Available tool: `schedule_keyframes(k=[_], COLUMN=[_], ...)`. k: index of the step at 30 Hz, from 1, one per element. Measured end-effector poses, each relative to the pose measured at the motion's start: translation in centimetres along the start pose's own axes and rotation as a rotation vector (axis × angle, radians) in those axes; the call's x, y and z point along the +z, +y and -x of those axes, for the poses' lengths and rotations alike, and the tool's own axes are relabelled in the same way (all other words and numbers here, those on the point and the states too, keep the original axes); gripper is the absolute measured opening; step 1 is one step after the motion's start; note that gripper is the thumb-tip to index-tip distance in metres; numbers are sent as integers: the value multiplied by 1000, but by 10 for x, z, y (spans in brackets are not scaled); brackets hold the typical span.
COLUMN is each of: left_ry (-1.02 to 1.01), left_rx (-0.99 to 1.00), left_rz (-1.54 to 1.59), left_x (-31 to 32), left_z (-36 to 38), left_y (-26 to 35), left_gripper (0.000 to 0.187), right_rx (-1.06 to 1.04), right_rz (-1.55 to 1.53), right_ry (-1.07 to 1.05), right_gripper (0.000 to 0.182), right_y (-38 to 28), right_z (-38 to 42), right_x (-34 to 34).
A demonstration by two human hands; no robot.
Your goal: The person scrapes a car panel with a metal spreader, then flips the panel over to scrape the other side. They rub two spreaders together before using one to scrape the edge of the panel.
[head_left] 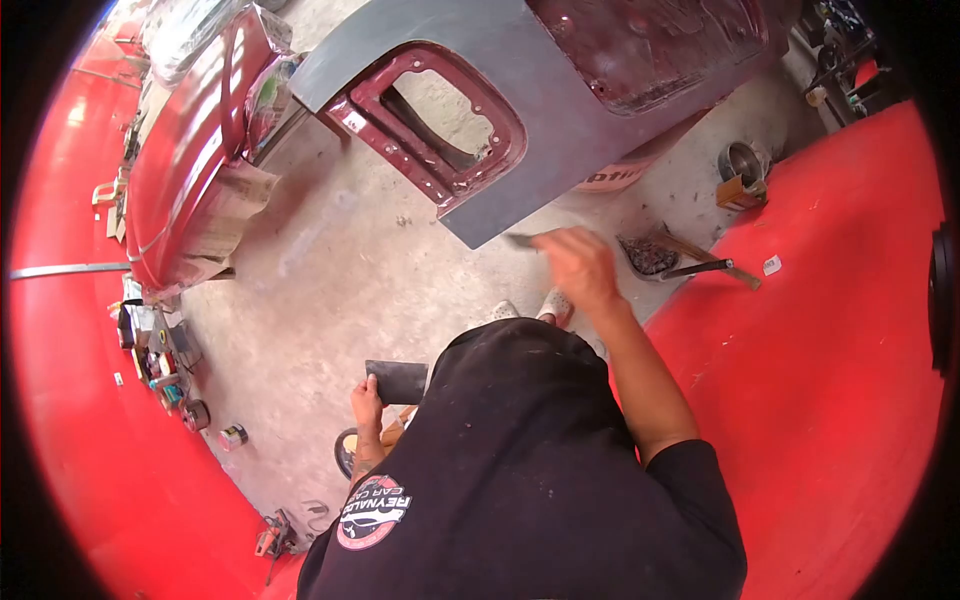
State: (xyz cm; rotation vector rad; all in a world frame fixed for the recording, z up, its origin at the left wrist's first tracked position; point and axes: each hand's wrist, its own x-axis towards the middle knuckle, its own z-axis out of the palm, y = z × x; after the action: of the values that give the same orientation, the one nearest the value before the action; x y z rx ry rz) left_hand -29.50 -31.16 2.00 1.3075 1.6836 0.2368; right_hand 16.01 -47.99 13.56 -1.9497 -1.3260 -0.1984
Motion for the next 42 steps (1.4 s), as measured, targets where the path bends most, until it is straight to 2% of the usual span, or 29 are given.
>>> schedule_keyframes(k=[2,3,5,7,9,11,12,13,14,16,17,19,21,23,24,25,27,30,31,33,35,37,39,41,42], left_ry=[-10,-17,-17,-20,-13,-8,-9,-6,-10,9,21,6,-10,-29,-27,4,38,15,6,-4,10,20,19,-11,-14], left_rx=[-7,-2,-19,-65,-54,-57,-27,1,-76,-81,-78,-87,-100,-64,-69,-53,-44,-67,-56,-46,-34,-73,-109,-118,-120], left_rz=[3,0,9,-113,-68,-14,-19,-25,62,45,18,23,19,-46,-42,25,94,79,89,97,62,94,118,54,57], left_x=[-1,0,3,6,4,5,2,1,4,6,7,12,13,15,16,17,16,15,16,17,17,19,20,20,20], left_z=[-2,-2,7,8,5,-3,-8,-8,14,13,11,4,7,10,3,-6,-9,-6,-3,1,3,4,7,11,11], left_y=[-7,-9,-8,-9,-20,-36,-46,-54,-23,-31,-36,-53,-56,-43,-50,-64,-77,-70,-69,-67,-64,-66,-66,-60,-58], left_gripper=[35,34,35,36,36,36,36,36,37,38,38,38,38,37,37,37,37,37,37,37,37,36,36,35,35], right_rx=[117,109,-33,-120,4,384,431,558,498,515,508,455,470,353,374,368,456,415,378,220,284,372,349,411,410], right_rz=[60,59,-63,-291,-388,-312,-283,-230,-332,-568,-569,-327,-281,-406,-430,-432,-431,-378,-301,-348,-354,-456,-430,-330,-325], right_ry=[77,67,-8,-199,-332,-287,-123,-136,70,204,196,140,-216,-297,-172,-182,46,19,-84,-208,-185,58,29,-318,-320], right_gripper=[17,17,17,18,17,28,35,36,36,39,39,38,37,34,31,31,29,27,24,22,20,20,21,23,23], right_y=[17,16,-2,-25,-46,-40,-22,-14,8,39,38,19,-37,-61,-60,-51,-31,-39,-53,-64,-70,-67,-58,-55,-50], right_z=[-2,-4,-13,-11,-15,-23,-26,-41,-45,-49,-46,-41,-36,-31,-32,-38,-52,-64,-62,-49,-51,-56,-53,-46,-46], right_x=[-15,-12,-3,18,9,-10,-15,-37,-40,-37,-28,-7,12,22,24,21,9,4,11,30,28,18,13,10,8])
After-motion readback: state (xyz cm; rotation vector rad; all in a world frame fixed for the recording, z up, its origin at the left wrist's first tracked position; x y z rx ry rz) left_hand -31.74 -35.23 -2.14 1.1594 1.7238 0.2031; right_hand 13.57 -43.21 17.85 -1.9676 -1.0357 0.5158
